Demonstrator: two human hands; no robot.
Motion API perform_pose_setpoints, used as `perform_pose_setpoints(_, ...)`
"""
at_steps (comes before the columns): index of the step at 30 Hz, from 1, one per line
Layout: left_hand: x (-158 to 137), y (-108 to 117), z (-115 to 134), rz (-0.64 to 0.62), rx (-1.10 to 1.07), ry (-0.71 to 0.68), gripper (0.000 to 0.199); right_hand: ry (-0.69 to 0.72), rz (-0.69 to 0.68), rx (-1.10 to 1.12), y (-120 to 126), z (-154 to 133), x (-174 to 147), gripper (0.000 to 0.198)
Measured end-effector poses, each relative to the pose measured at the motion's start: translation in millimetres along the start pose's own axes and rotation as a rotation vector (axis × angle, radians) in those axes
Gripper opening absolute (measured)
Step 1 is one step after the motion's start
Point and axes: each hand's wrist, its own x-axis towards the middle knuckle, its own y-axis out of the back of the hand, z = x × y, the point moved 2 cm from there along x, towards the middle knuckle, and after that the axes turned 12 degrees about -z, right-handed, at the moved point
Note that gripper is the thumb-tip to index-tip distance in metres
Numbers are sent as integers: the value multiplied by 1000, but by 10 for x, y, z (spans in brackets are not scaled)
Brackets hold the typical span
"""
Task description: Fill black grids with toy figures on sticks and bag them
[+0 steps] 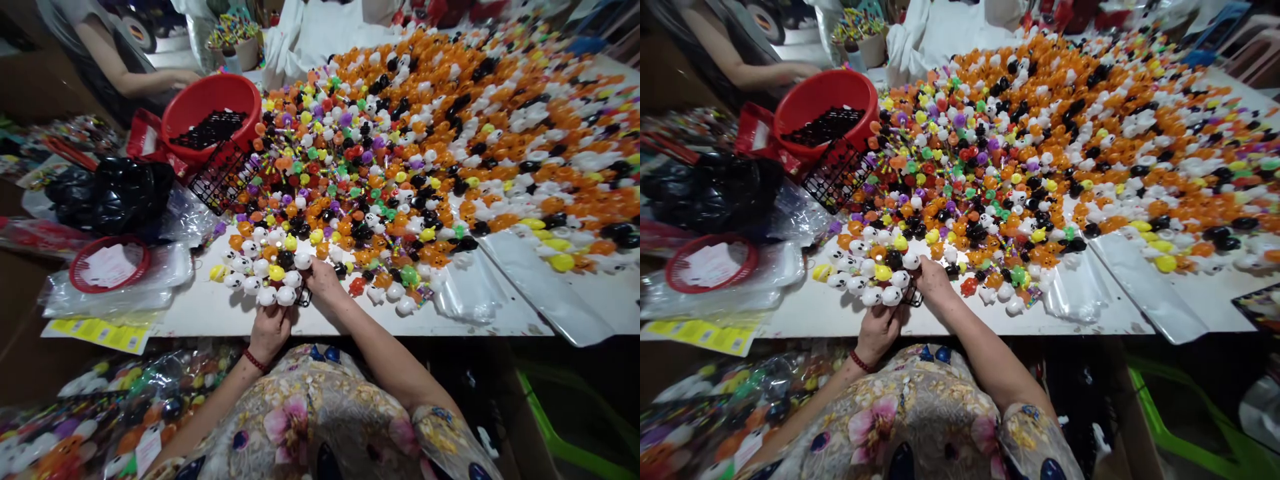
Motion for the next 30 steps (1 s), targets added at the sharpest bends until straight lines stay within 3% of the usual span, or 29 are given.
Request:
perform_pose_setpoints(15,11,-12,4,14,7,-17,48,5,-81,-227,-9,-145,-18,27)
perform_pose_setpoints(20,24,-7,10,48,3,2,51,78,30,-409,340,-92,-377,29)
perform_pose_setpoints(23,36,-9,22,71,6,13,47,-26,122,-573,643,79,-540,26)
perform_pose_setpoints(26,58,-2,33,89,-4,13,43,-154,101,-767,807,206,-524,22)
perform_pose_setpoints(30,77,100,68,131,-40,0,28,-173,26,-894,781,225,-383,21)
